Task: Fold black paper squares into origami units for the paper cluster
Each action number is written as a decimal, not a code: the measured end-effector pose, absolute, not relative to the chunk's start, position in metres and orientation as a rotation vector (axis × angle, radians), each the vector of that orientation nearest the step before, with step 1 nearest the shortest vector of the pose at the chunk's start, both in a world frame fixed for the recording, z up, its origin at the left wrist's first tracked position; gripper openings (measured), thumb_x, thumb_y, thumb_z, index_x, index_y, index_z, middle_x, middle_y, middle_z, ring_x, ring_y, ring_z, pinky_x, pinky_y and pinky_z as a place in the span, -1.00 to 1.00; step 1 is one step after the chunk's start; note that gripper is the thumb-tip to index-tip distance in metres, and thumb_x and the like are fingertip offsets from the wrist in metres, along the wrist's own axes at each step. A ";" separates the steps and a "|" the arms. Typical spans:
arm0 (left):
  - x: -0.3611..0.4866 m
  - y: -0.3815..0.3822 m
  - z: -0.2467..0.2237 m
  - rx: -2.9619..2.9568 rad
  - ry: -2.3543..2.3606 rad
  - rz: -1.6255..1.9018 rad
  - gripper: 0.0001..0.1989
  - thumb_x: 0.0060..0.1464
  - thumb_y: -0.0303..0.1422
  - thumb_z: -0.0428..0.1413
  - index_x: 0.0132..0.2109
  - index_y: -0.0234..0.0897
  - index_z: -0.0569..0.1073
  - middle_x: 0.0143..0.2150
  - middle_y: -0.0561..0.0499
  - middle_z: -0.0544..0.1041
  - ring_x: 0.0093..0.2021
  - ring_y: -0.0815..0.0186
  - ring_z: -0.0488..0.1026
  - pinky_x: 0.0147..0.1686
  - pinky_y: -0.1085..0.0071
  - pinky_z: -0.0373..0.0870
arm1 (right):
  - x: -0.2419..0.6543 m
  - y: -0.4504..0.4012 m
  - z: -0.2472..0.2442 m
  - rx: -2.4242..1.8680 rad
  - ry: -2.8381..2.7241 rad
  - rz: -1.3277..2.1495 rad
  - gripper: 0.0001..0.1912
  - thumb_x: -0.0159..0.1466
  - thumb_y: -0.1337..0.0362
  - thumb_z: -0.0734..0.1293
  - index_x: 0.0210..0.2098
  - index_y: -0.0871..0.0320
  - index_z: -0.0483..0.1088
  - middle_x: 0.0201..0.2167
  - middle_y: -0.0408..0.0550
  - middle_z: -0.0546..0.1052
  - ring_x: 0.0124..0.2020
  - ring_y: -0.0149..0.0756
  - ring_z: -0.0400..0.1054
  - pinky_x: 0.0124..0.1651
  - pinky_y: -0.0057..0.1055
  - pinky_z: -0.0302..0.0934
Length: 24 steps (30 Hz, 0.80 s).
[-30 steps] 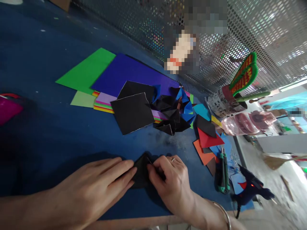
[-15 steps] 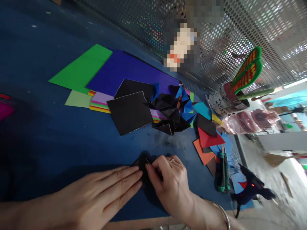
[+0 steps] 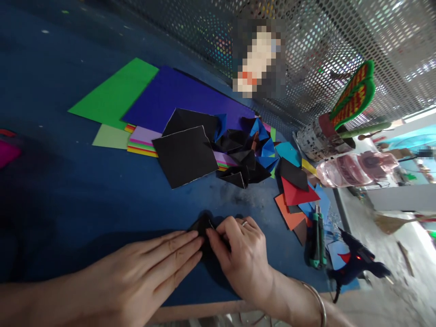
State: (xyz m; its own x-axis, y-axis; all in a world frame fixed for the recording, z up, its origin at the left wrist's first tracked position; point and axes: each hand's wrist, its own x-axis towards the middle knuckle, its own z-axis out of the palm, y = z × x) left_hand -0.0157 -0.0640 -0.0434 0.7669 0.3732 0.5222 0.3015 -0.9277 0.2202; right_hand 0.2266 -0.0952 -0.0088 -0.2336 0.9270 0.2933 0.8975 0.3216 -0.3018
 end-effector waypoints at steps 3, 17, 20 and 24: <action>-0.016 -0.064 -0.044 2.848 0.516 0.867 -0.46 0.58 -0.41 -0.19 0.26 -0.10 0.68 0.29 0.12 0.71 0.43 0.34 0.49 0.55 0.40 0.26 | 0.227 -0.095 -0.009 -1.622 -2.188 0.080 -0.62 0.65 0.23 0.21 -0.36 0.05 0.29 -0.57 -0.23 0.51 -0.56 -0.35 0.44 -0.29 -0.30 0.13; -0.018 -0.067 -0.046 2.819 0.501 0.838 -0.50 0.52 -0.43 -0.13 0.30 -0.20 0.65 0.38 0.02 0.64 0.45 0.24 0.49 0.51 0.33 0.34 | 0.244 -0.105 0.001 -1.689 -2.048 0.370 -0.74 0.53 0.11 0.40 0.11 0.11 0.47 -0.53 -0.33 0.52 -0.54 -0.38 0.45 -0.20 -0.32 0.26; -0.019 -0.072 -0.050 2.795 0.547 0.819 -0.43 0.46 -0.51 -0.14 0.41 -0.18 0.55 0.42 0.02 0.60 0.44 0.20 0.52 0.47 0.27 0.43 | 0.248 -0.108 -0.002 -1.686 -2.048 0.382 -0.64 0.54 0.00 0.43 0.13 0.13 0.49 -0.53 -0.32 0.53 -0.52 -0.38 0.47 -0.20 -0.35 0.27; -0.021 -0.076 -0.059 2.760 0.569 0.791 -0.29 0.43 -0.54 -0.15 0.64 -0.15 0.17 0.46 0.02 0.56 0.39 0.17 0.58 0.45 0.21 0.48 | 0.248 -0.108 -0.006 -1.691 -2.057 0.325 -0.59 0.55 -0.05 0.42 0.14 0.16 0.52 -0.55 -0.29 0.54 -0.51 -0.36 0.49 -0.17 -0.35 0.27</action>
State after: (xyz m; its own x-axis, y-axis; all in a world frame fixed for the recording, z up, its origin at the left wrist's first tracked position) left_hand -0.0213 -0.0758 -0.0590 0.7811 0.4197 0.4623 0.3048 -0.9025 0.3044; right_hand 0.2482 -0.1085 -0.0061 -0.1427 0.9704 0.1949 0.8628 0.2185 -0.4559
